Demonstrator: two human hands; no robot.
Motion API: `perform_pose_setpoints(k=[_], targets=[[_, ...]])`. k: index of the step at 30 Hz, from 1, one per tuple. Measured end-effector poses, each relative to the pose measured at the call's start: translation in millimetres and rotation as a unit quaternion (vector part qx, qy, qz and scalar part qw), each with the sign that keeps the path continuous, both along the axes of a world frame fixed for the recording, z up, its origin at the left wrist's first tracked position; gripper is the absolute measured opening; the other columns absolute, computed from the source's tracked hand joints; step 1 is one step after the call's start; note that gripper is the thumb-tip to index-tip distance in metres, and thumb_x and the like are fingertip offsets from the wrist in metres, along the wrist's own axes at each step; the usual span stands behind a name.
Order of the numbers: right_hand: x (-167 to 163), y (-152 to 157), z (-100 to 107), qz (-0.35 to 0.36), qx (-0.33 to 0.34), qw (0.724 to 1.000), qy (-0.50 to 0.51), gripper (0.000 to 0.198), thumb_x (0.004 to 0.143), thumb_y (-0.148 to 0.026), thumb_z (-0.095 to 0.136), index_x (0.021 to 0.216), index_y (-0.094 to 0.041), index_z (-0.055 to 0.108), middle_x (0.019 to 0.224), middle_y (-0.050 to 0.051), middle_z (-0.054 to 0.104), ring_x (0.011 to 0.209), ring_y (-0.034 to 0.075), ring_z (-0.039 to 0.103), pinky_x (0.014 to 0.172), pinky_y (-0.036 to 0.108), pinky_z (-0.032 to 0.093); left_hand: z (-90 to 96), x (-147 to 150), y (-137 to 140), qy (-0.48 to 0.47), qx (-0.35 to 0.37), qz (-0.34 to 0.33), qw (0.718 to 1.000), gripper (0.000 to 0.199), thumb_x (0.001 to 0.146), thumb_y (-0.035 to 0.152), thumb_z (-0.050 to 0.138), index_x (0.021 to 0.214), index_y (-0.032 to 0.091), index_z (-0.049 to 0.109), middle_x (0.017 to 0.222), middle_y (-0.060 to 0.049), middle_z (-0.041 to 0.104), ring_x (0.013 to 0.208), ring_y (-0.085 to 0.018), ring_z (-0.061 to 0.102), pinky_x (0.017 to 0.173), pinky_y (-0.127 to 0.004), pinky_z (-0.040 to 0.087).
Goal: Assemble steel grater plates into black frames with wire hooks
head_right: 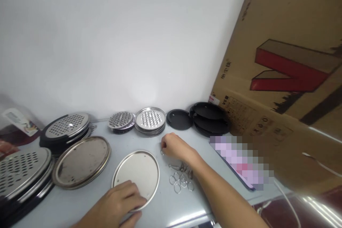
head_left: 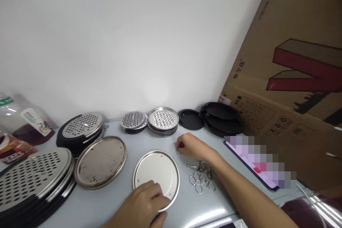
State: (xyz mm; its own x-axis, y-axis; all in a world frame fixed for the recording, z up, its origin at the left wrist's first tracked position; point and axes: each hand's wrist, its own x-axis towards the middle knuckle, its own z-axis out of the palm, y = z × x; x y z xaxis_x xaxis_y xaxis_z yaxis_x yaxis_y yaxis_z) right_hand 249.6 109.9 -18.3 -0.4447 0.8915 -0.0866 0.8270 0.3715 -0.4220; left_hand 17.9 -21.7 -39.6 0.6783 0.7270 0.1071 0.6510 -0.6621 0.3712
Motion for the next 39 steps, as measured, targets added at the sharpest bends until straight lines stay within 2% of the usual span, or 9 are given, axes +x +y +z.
perform_pose_setpoints(k=[4,10,15,19,23,27,32,35,39], targets=[[7,2,-3,-0.019,-0.005,1.000,-0.020,0.016,0.070,-0.007,0.059,0.074,-0.014,0.073,0.071,0.006,0.071,0.063,0.016,0.061,0.053,0.022,0.034,28.9,-4,17,-0.008,-0.066,0.034,0.997,0.011,0.082,0.028,0.071,0.093,0.028,0.071,0.090,0.000,0.068,0.088,-0.019,0.063,0.076,-0.028,0.050],[21,9,-4,-0.057,0.011,0.998,-0.041,0.016,0.068,-0.004,0.058,0.070,-0.014,0.072,0.069,0.009,0.070,0.063,0.019,0.062,0.054,0.024,0.034,60.8,-40,103,0.038,0.048,0.317,0.947,0.053,0.088,0.041,0.060,0.135,0.018,0.052,0.133,-0.015,0.053,0.128,-0.033,0.044,0.104,-0.041,0.036],[14,6,3,-0.056,0.057,0.997,-0.001,0.019,0.083,-0.018,0.055,0.091,-0.019,0.072,0.082,0.008,0.073,0.074,0.021,0.066,0.061,0.025,0.039,55.2,-64,160,0.058,0.023,0.394,0.917,0.075,0.078,0.059,0.063,0.136,0.015,0.046,0.135,-0.021,0.050,0.131,-0.041,0.040,0.100,-0.044,0.038],[-8,-5,4,0.029,0.088,0.993,0.067,0.020,0.091,-0.031,0.053,0.094,-0.020,0.070,0.088,0.007,0.072,0.080,0.022,0.066,0.069,0.028,0.046,44.0,-68,175,0.053,0.006,0.410,0.910,0.071,0.077,0.063,0.063,0.131,0.018,0.050,0.133,-0.019,0.051,0.127,-0.037,0.047,0.096,-0.040,0.041],[-26,-27,6,0.117,0.071,0.987,0.085,0.037,0.093,-0.044,0.053,0.119,-0.022,0.066,0.118,0.012,0.066,0.111,0.028,0.060,0.092,0.038,0.048,39.8,-71,180,0.037,0.004,0.418,0.908,0.067,0.073,0.056,0.069,0.126,0.017,0.054,0.131,-0.018,0.051,0.122,-0.035,0.051,0.097,-0.038,0.041],[-28,-60,8,0.152,0.019,0.987,0.038,0.076,0.085,-0.064,0.056,0.148,-0.026,0.040,0.154,0.017,0.034,0.139,0.039,0.034,0.108,0.056,0.035,47.9,-70,174,0.009,0.012,0.411,0.911,0.071,0.068,0.056,0.075,0.123,0.016,0.056,0.129,-0.017,0.050,0.121,-0.036,0.051,0.097,-0.040,0.042],[-22,-95,-6,0.145,0.013,0.989,0.024,0.091,0.078,-0.074,0.056,0.153,-0.031,0.025,0.162,0.011,0.008,0.147,0.039,0.007,0.115,0.065,0.009,59.7,-58,127,-0.026,0.057,0.364,0.929,0.064,0.071,0.048,0.077,0.124,0.021,0.055,0.136,-0.013,0.046,0.130,-0.033,0.043,0.106,-0.040,0.037],[-21,-104,-21,0.072,0.024,0.996,0.043,0.099,0.073,-0.071,0.065,0.153,-0.036,0.019,0.163,0.005,0.004,0.147,0.040,0.001,0.114,0.066,0.015,52.4,-48,81,-0.062,0.078,0.291,0.952,0.062,0.073,0.044,0.078,0.126,0.024,0.053,0.142,-0.010,0.041,0.135,-0.031,0.038,0.110,-0.044,0.034],[-20,-107,-39,0.009,0.003,0.998,0.066,0.112,0.068,-0.066,0.072,0.155,-0.033,0.011,0.163,0.004,0.008,0.146,0.040,-0.006,0.114,0.064,0.024,27.7,-41,29,-0.117,0.007,0.251,0.961,0.063,0.071,0.034,0.080,0.127,0.031,0.052,0.145,-0.007,0.040,0.135,-0.032,0.040,0.109,-0.050,0.038]])
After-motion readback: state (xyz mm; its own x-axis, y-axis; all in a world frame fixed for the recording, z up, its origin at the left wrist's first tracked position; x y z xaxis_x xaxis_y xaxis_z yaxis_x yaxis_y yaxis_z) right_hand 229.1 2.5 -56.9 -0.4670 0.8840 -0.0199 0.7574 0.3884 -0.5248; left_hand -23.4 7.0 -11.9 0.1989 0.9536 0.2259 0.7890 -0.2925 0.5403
